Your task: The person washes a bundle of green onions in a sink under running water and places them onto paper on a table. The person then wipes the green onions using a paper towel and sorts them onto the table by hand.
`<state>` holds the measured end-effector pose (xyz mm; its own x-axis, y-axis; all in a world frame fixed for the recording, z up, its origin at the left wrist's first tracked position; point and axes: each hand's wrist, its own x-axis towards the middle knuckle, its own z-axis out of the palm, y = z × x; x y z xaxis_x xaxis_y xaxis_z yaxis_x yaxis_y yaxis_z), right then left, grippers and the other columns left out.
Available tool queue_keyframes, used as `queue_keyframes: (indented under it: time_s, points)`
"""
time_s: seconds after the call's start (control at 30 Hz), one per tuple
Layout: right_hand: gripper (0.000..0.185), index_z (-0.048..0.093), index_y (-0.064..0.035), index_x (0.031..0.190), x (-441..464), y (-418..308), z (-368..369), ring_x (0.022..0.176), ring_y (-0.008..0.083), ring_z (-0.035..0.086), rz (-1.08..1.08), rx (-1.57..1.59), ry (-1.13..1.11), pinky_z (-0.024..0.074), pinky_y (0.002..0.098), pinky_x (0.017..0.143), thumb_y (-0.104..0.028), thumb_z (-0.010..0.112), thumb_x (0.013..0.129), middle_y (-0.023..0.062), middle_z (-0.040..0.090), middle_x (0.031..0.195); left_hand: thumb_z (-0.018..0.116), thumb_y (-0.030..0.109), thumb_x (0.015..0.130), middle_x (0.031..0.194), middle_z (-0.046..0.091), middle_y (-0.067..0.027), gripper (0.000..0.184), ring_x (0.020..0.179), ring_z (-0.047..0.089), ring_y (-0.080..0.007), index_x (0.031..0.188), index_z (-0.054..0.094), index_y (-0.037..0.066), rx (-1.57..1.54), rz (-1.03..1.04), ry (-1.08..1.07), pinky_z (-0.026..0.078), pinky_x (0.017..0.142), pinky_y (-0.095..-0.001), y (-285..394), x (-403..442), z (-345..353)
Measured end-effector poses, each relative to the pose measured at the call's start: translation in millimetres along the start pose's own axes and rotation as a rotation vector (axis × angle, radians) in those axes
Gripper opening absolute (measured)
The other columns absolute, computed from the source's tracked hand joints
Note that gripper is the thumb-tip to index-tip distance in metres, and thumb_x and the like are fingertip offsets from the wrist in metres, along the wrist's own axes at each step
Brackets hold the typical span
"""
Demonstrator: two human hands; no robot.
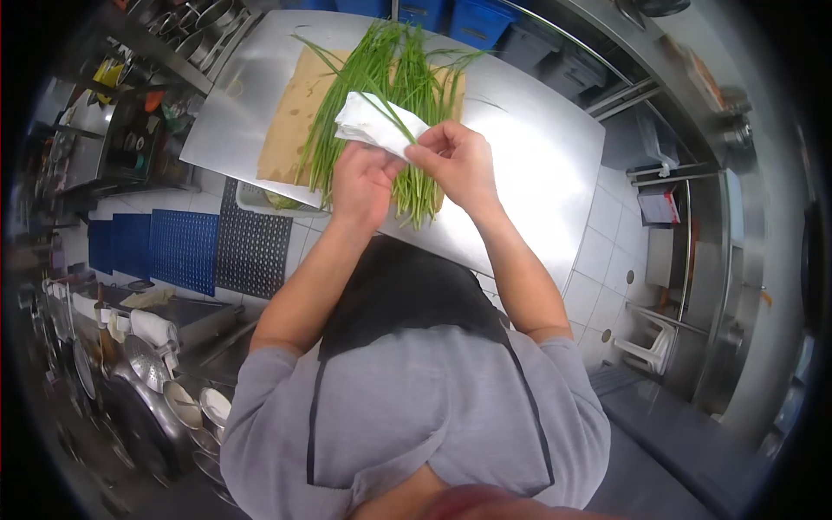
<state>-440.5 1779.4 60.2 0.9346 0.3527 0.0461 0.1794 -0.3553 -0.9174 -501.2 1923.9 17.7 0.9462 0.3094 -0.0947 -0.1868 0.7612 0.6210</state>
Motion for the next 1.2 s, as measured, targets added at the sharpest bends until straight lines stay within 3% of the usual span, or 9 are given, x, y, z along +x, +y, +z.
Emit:
queue_keyframes:
  time_s: [0.13,0.23,0.33,0.43,0.53,0.63,0.73,1.13,1.2]
  points:
    - [0.019,0.07,-0.0027,0.079,0,5,-2,0.063,0.0146,0.064,0.009,0.008,0.004,0.0499,0.0302,0.06,-0.018,0.08,0.074,0.0075,0.068,0.068,0.048,0.01,0.092,0.128,0.059,-0.0154,0.038,0.118,0.058,-0.0307,0.128,0.051,-0.001,-0.162,-0.124,-0.079,0.047,0.103,-0.0464,4,0,-5]
    - [0.018,0.069,0.0005,0.083,-5,2,-3,0.059,0.0061,0.056,-0.007,-0.024,-0.024,0.0456,0.0233,0.055,-0.013,0.08,0.078,0.0019,0.067,0.07,0.048,0.009,0.09,0.129,0.059,-0.0146,0.041,0.119,0.058,-0.0309,0.13,0.051,0.001,-0.325,-0.23,-0.068,0.047,0.103,-0.0455,3,3,-15]
    - [0.017,0.069,-0.0002,0.084,-9,-1,2,0.059,0.0054,0.055,-0.041,-0.03,0.0,0.0449,0.0228,0.055,-0.013,0.079,0.079,0.0016,0.065,0.068,0.051,0.01,0.091,0.125,0.061,-0.0133,0.038,0.114,0.06,-0.0289,0.128,0.052,0.002,-0.281,-0.223,-0.013,0.048,0.101,-0.0431,-5,0,-19]
    - [0.017,0.067,-0.0024,0.079,-13,-10,7,0.064,0.0236,0.066,-0.103,-0.1,0.041,0.0505,0.0354,0.059,-0.017,0.076,0.077,0.0114,0.067,0.072,0.055,0.009,0.092,0.119,0.063,-0.0113,0.033,0.109,0.062,-0.026,0.124,0.054,0.001,-0.241,-0.195,-0.061,0.05,0.098,-0.0401,-14,-3,-26]
    - [0.014,0.064,-0.0017,0.08,-13,-13,13,0.068,0.0322,0.065,-0.259,-0.26,0.083,0.0515,0.0411,0.061,-0.014,0.071,0.078,0.0151,0.065,0.077,0.056,0.005,0.09,0.115,0.065,-0.0095,0.029,0.105,0.062,-0.0227,0.12,0.057,0.0,-0.248,-0.224,-0.039,0.05,0.094,-0.0369,-14,-12,-17]
    - [0.011,0.061,-0.0017,0.081,-16,-9,19,0.071,0.0371,0.064,-0.389,-0.448,0.053,0.0517,0.0456,0.063,-0.011,0.067,0.079,0.0173,0.064,0.079,0.057,0.005,0.091,0.113,0.065,-0.0081,0.027,0.105,0.062,-0.0203,0.117,0.058,0.002,0.022,-0.176,0.04,0.049,0.092,-0.0344,-15,-17,-7]
    - [0.01,0.06,-0.0017,0.081,-20,-10,18,0.071,0.0381,0.064,-0.352,-0.434,-0.03,0.052,0.0466,0.065,-0.01,0.066,0.079,0.0187,0.063,0.079,0.057,0.003,0.091,0.109,0.065,-0.0069,0.022,0.103,0.063,-0.0199,0.113,0.059,0.002,0.123,-0.119,0.104,0.049,0.09,-0.0346,-12,-15,-2]
    - [0.015,0.064,-0.0004,0.075,-61,-28,-46,0.066,0.0326,0.064,-0.069,-0.291,-0.18,0.0495,0.0407,0.062,-0.012,0.074,0.076,0.0147,0.065,0.072,0.056,0.003,0.094,0.113,0.063,-0.009,0.024,0.104,0.063,-0.023,0.117,0.054,0.002,-0.032,0.039,0.18,0.051,0.095,-0.0396,29,58,-25]
    - [0.013,0.067,-0.0001,0.076,-70,-20,-67,0.057,0.0217,0.061,-0.022,-0.27,-0.188,0.0477,0.0335,0.056,-0.01,0.075,0.077,0.0109,0.064,0.066,0.056,0.006,0.096,0.116,0.063,-0.0103,0.025,0.108,0.062,-0.0241,0.12,0.054,0.002,-0.025,0.059,0.222,0.051,0.096,-0.04,41,73,-34]
